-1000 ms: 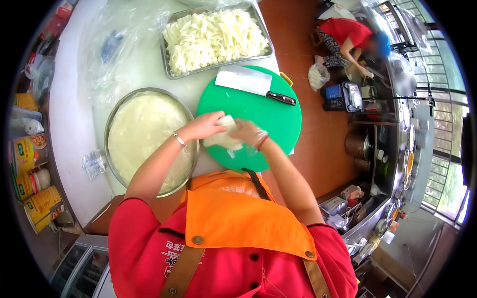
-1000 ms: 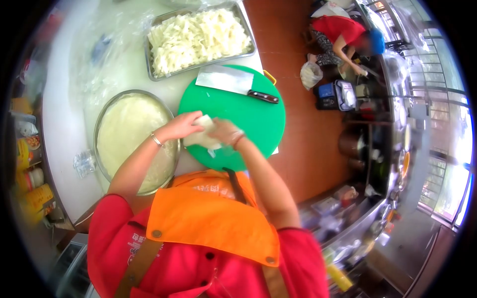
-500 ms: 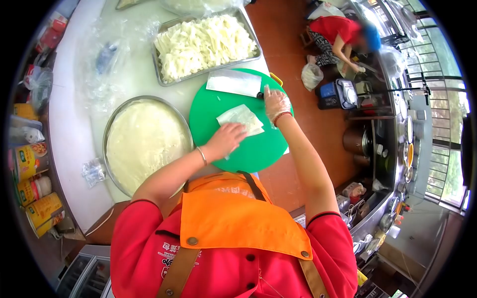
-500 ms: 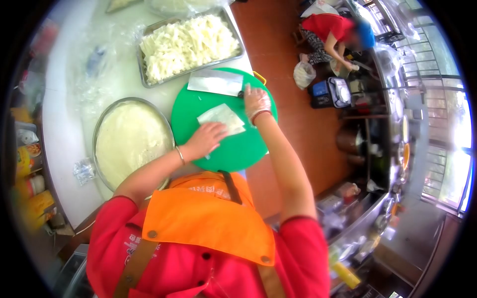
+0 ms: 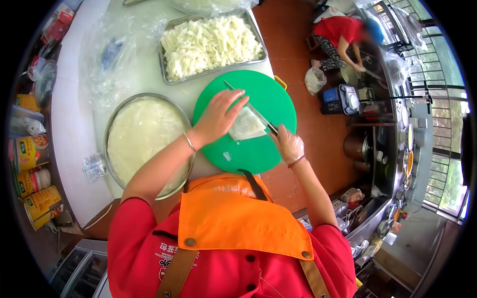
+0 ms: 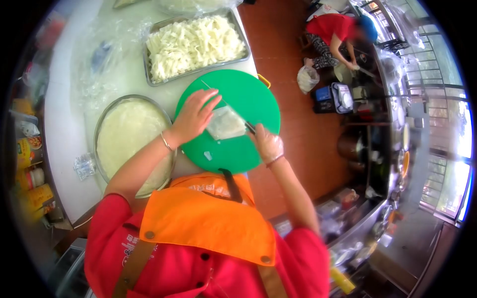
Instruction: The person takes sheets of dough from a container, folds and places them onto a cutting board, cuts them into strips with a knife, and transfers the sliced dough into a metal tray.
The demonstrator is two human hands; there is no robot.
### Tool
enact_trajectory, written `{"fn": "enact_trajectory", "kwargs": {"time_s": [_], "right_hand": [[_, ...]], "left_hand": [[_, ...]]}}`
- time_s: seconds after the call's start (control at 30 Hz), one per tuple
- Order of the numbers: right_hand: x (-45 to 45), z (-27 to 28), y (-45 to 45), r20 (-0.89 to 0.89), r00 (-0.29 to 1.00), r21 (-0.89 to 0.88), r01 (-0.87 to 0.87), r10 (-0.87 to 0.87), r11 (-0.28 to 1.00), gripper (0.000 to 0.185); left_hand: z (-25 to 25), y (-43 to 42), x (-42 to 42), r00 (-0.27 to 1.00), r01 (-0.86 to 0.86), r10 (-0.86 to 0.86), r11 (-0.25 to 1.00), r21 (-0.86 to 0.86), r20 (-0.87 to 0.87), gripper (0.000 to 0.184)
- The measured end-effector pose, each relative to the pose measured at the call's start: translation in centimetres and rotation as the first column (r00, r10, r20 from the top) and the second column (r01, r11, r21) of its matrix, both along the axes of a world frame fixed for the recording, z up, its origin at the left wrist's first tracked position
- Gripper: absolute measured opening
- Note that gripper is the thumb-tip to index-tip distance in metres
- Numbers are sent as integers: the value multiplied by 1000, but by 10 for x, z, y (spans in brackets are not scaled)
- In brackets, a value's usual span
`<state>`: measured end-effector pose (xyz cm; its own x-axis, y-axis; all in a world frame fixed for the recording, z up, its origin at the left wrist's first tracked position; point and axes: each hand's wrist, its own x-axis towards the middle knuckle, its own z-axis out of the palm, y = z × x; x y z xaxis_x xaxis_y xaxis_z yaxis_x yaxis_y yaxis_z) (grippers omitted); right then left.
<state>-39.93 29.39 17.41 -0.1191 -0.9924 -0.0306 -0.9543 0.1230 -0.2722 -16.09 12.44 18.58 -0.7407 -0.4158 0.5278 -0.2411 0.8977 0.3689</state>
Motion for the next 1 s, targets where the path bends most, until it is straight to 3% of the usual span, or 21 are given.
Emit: {"fn": "enact_trajectory", "kwargs": {"time_s": [0.03, 0.13, 0.33, 0.63, 0.83, 1.0], "right_hand": [[2, 4, 11, 8, 1000, 31, 22, -22, 999, 31], [5, 10, 36, 17, 996, 110, 84, -87, 990, 30], [4, -3, 56, 8, 994, 79, 109, -110, 991, 31], [-1, -36, 62, -21, 995, 111, 104, -102, 988, 33], [16, -60, 39, -97, 983, 102, 164, -154, 981, 42], [16, -45, 42, 42, 979, 181, 188, -198, 965, 39]], "left_hand": [[4, -11, -8, 1000, -3, 4, 998, -58, 16, 63], [-4, -38, -31, 973, 155, -149, 988, -23, 174, 57], [-34, -51, -66, 855, 304, -310, 949, 84, 415, 30], [-66, -59, -74, 833, 383, -383, 920, 84, 399, 24], [-66, -72, -65, 858, 328, -292, 944, -16, 422, 14], [-66, -66, -66, 850, 361, -315, 932, -31, 421, 10]]}}
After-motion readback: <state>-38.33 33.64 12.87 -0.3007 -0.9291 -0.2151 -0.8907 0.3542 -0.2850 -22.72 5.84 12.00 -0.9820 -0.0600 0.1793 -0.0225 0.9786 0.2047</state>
